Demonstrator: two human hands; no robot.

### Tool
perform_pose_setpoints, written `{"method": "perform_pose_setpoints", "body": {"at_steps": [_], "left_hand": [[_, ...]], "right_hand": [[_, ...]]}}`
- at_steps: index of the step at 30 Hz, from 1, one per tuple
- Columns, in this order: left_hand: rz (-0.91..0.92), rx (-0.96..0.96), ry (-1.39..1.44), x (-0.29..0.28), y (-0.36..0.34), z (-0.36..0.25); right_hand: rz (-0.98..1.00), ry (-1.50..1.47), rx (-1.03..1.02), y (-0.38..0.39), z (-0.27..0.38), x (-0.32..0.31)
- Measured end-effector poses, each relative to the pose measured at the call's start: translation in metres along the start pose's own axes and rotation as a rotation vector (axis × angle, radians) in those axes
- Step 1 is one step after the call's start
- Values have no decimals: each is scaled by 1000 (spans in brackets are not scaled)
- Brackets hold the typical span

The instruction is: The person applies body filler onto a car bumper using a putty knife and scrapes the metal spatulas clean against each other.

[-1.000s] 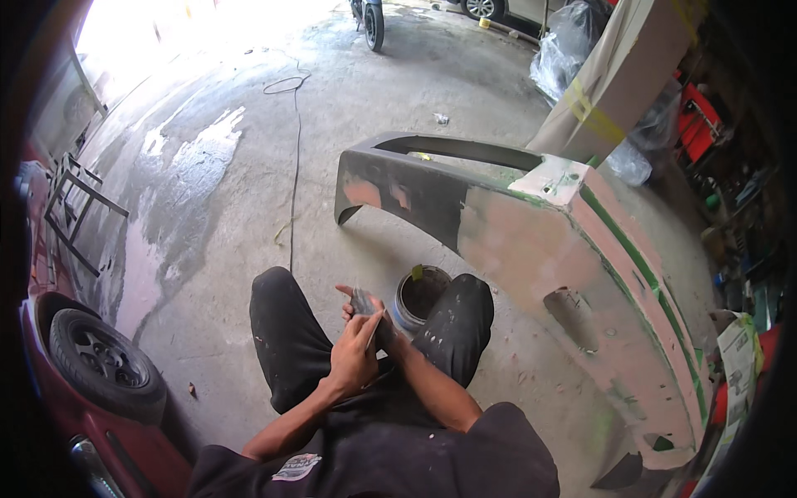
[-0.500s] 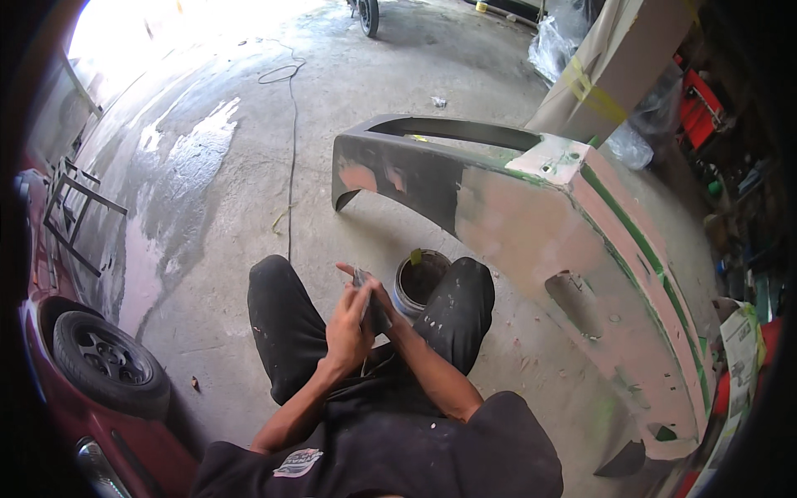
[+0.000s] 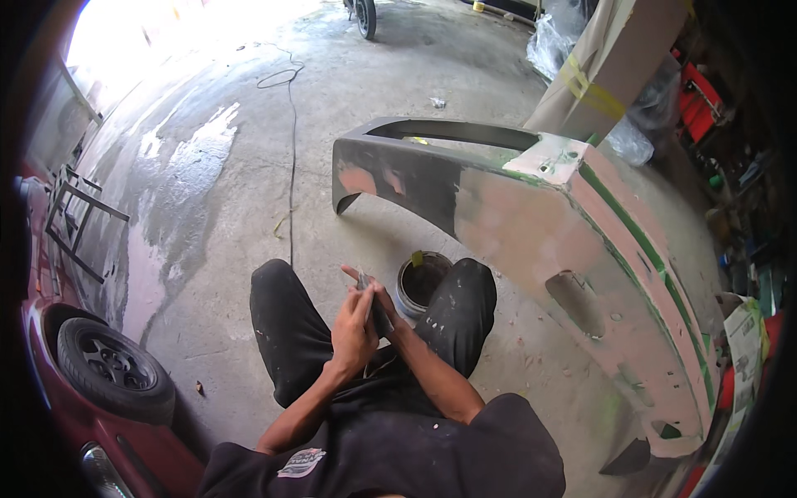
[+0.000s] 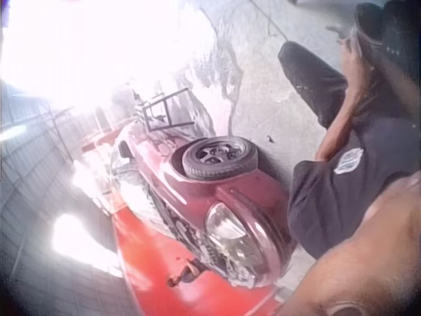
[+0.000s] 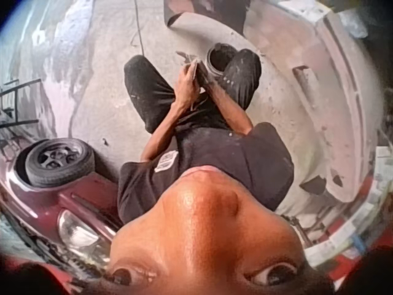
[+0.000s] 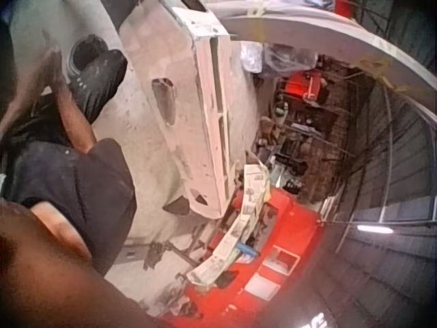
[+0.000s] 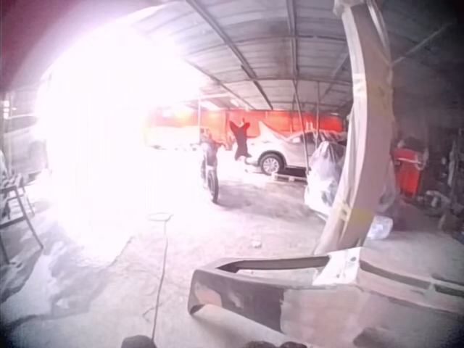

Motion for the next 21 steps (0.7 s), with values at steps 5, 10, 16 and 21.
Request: {"method": "perform_pose_setpoints", "body": {"at_steps": [5, 10, 16, 21], "left_hand": [[139, 118, -23, 5, 18, -17], [58, 23, -38, 3, 9, 4], [72, -35, -34, -6, -11, 11], [219, 167, -113, 3, 5, -7]], "right_hand": [[-98, -81, 112, -5, 5, -23], [-131, -132, 5, -3, -3, -14], [-36, -103, 10, 2, -5, 2], [-145, -67, 52, 0, 0, -24]]}}
Point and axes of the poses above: each hand's wrist, its own y-axis away from the middle knuckle, its own x-axis out of the palm, z = x × y, the point moved 6 cm from there along -y, towards the middle knuckle, and after that the axes turned 15 degrees about -y, right-handed, at the moved point
